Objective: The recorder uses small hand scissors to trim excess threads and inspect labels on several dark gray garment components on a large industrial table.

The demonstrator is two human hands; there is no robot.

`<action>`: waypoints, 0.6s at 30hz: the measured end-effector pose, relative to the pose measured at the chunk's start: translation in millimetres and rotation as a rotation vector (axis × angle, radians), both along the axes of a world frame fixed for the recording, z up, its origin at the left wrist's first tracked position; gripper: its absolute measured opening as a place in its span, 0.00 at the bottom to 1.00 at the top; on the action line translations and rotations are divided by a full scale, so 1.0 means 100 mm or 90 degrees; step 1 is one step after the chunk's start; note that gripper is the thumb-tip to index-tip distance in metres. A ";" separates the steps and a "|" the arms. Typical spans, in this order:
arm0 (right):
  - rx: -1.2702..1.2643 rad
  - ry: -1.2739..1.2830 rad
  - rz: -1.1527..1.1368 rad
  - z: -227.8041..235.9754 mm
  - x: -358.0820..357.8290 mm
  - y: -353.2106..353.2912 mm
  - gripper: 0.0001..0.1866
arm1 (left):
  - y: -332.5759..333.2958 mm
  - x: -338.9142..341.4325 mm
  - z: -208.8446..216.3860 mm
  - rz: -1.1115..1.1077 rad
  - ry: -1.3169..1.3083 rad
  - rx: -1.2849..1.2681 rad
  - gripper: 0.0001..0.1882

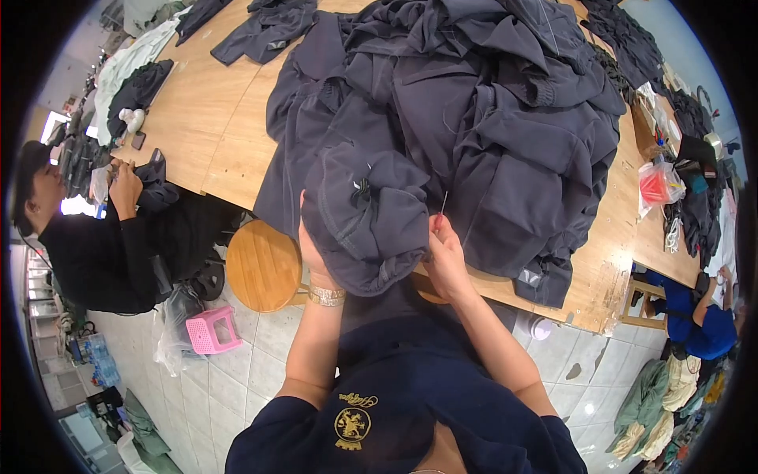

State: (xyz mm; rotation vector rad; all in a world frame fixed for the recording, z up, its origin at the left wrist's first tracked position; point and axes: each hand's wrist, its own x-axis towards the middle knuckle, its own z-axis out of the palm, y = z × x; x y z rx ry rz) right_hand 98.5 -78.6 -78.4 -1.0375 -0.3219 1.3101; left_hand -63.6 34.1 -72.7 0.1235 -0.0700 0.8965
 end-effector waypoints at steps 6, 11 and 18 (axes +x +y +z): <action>0.035 0.078 -0.039 0.14 -0.01 0.07 0.14 | 0.00 -0.09 -0.47 0.084 -0.014 0.262 0.32; 0.036 0.261 -0.033 0.22 0.01 0.10 0.16 | 0.05 -0.28 -0.89 0.110 0.267 0.102 0.31; 0.170 0.306 0.023 0.33 0.21 0.02 0.22 | 0.03 -0.25 -0.42 -0.040 0.533 0.432 0.35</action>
